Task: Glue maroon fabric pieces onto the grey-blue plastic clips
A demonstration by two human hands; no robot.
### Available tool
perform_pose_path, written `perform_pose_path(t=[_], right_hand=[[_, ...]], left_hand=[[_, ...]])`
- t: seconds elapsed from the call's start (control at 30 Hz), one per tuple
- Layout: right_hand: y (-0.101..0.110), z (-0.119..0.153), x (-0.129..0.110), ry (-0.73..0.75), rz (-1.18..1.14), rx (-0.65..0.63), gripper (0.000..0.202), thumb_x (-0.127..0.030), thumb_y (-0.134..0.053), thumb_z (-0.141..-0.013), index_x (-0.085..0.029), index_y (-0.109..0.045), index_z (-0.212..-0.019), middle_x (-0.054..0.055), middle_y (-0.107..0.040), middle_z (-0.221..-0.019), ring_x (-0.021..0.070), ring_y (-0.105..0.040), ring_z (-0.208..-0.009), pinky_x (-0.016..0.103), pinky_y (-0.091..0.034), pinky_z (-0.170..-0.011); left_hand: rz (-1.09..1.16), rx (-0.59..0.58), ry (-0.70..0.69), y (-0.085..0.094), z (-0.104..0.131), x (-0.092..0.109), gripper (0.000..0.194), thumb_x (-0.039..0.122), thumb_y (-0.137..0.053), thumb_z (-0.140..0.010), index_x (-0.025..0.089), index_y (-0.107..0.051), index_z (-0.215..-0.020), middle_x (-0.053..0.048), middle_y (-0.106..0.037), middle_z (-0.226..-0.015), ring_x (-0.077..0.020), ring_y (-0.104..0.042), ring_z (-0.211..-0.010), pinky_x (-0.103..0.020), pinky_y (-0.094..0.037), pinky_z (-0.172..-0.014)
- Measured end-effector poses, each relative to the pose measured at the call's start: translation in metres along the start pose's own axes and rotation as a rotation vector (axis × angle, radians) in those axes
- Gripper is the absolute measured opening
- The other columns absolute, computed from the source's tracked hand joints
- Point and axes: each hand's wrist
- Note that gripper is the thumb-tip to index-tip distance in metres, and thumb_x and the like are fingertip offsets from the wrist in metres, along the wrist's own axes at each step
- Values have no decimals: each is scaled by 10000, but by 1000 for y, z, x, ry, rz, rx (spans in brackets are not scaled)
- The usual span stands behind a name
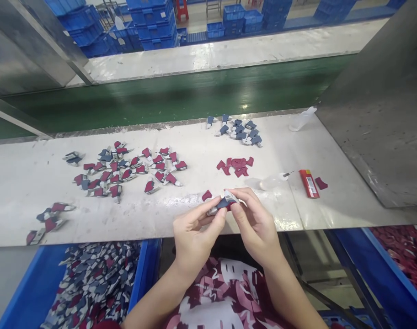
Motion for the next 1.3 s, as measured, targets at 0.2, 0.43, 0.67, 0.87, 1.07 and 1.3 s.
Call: perform_pose_path(t=[0.2,0.43,0.67,0.87,1.07,1.3], right_hand=[[0,1,-2,-9,-83,0,275,-243,-546,-975,-309,-641,-1225,51,-598,-1085,181,-607,-1017,311,-544,-856],[-4,0,-4,-48,-150,65,196,-264,-574,-957,-280,-681,-1120,35,-595,-1010,166,-604,-964,289,-549,-825],[-6,-1,2,-35,-92,52,217,-266,-589,-952,-277,-686,-1146,42,-620,-1021,167,-622,-963,300,-554,-844],[-12,-1,6,-139,-71,135,170,-339,-600,-943,-219,-678,-1033,54,-664,-954,182,-655,-905,305,-559,-804],[-10,-5,21,-283,-219,98,250,-429,-666,-887,-213,-705,-1005,57,-733,-959,195,-682,-895,337,-562,-822],[-1,-8,25,-465,-396,35,331,-482,-770,-783,-215,-747,-979,56,-745,-919,203,-676,-892,383,-546,-879]], left_hand=[[-23,6,-28,2,2,0,247,167,-780,-784,206,-799,-1027,-41,-801,-1007,-199,-778,-874,-238,-651,-816],[-38,19,-82,-1,4,-3,226,166,-782,-783,212,-802,-1004,-34,-807,-956,-187,-781,-815,-234,-660,-767],[-17,27,-51,1,1,-9,219,191,-778,-796,192,-796,-1014,-45,-806,-968,-190,-780,-829,-239,-658,-779],[-157,46,-127,-2,2,-16,221,227,-762,-812,198,-794,-1028,-50,-801,-989,-203,-776,-821,-284,-668,-771],[-166,7,-112,-1,-5,-28,256,245,-737,-837,172,-780,-1078,-80,-787,-1054,-212,-767,-895,-282,-656,-806],[-182,-200,-210,16,-21,-33,295,205,-742,-830,203,-764,-1124,-62,-787,-1011,-166,-756,-787,-250,-632,-763]])
Point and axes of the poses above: each hand's wrist, its own z-axis away from the middle knuckle, its own y-axis out of the back of the hand, x = y × z
